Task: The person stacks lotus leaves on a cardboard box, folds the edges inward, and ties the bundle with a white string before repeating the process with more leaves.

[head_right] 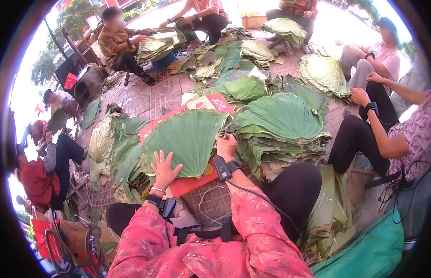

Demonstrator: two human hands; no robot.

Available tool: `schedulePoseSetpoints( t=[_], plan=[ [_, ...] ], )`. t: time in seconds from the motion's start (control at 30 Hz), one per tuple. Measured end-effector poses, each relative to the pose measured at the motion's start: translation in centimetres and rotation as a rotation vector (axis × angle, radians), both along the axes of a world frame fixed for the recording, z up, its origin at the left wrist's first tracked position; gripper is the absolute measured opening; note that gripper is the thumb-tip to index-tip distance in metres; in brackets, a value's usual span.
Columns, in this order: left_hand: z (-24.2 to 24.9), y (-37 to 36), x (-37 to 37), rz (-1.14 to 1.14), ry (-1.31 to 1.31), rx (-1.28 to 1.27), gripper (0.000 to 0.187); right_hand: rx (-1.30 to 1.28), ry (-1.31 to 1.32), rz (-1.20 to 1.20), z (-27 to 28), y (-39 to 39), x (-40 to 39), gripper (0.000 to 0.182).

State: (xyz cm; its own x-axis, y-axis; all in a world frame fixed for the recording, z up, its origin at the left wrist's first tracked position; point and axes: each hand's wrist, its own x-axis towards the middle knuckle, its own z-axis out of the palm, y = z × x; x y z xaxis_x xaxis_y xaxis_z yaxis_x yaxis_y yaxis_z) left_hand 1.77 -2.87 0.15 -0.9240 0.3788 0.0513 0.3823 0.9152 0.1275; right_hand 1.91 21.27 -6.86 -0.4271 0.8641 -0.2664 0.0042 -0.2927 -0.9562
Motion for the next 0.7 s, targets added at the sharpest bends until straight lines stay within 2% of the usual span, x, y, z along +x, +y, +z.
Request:
schedulePoseSetpoints(
  t=[0.1,0.13,0.2,0.23,0.27,0.3,0.37,0.4,0.5,0.53,0.57,0.63,0.67,0.7],
  plan=[
    [0.4,1.1,-0.5,-0.162,0.068,0.114,0.063,0.59,-0.28,-0.026,1.2,-0.3,0.7,0.025],
    [0.7,1.8,-0.4,-0.231,0.064,0.143,0.062,0.761,-0.24,-0.11,1.2,-0.5,0.8,0.024],
    [0.9,3.4,0.1,-0.37,0.059,0.202,0.059,0.356,0.032,0.025,-1.1,0.4,0.3,0.027],
    [0.3,3.9,0.2,-0.41,-0.005,0.158,0.058,0.153,0.166,0.098,-0.4,0.4,-0.3,0.029],
    [-0.8,4.3,0.1,-0.447,-0.066,0.118,0.057,0.336,0.018,0.148,0.3,0.3,-0.8,0.027],
    [-1.3,4.5,-0.1,-0.484,-0.127,0.078,0.056,0.027,0.087,0.163,3.6,-0.1,1.3,0.026],
    [-1.0,4.6,-0.1,-0.479,-0.079,0.102,0.055,-0.039,0.258,0.183,4.8,-0.6,1.7,0.027],
    [-1.1,4.5,-0.1,-0.48,-0.061,0.113,0.054,0.174,0.247,0.283,4.7,-0.9,1.7,0.026],
    [-3.9,3.5,-3.1,-0.24,-0.462,0.961,0.052,0.769,0.239,0.566,5.2,-2.3,2.2,0.024],
    [-3.2,3.6,-3.6,-0.078,-0.501,1.249,0.048,0.941,0.264,0.65,6.2,-3.2,2.5,0.023],
    [-2.5,3.2,-4.0,0.039,-0.655,1.403,0.046,1.114,0.291,0.73,6.7,-4.1,2.6,0.022],
    [-1.1,2.5,-4.3,0.282,-0.965,1.704,0.041,1.213,0.196,0.841,5.9,-5.5,3.0,0.017],
    [-1.0,2.3,-4.7,0.294,-1.024,1.746,0.035,1.291,0.145,0.878,5.7,-5.9,3.2,0.016],
    [-1.5,2.4,-4.8,0.283,-0.919,1.671,0.036,1.369,0.09,0.912,5.6,-6.2,3.5,0.015]
  ],
)
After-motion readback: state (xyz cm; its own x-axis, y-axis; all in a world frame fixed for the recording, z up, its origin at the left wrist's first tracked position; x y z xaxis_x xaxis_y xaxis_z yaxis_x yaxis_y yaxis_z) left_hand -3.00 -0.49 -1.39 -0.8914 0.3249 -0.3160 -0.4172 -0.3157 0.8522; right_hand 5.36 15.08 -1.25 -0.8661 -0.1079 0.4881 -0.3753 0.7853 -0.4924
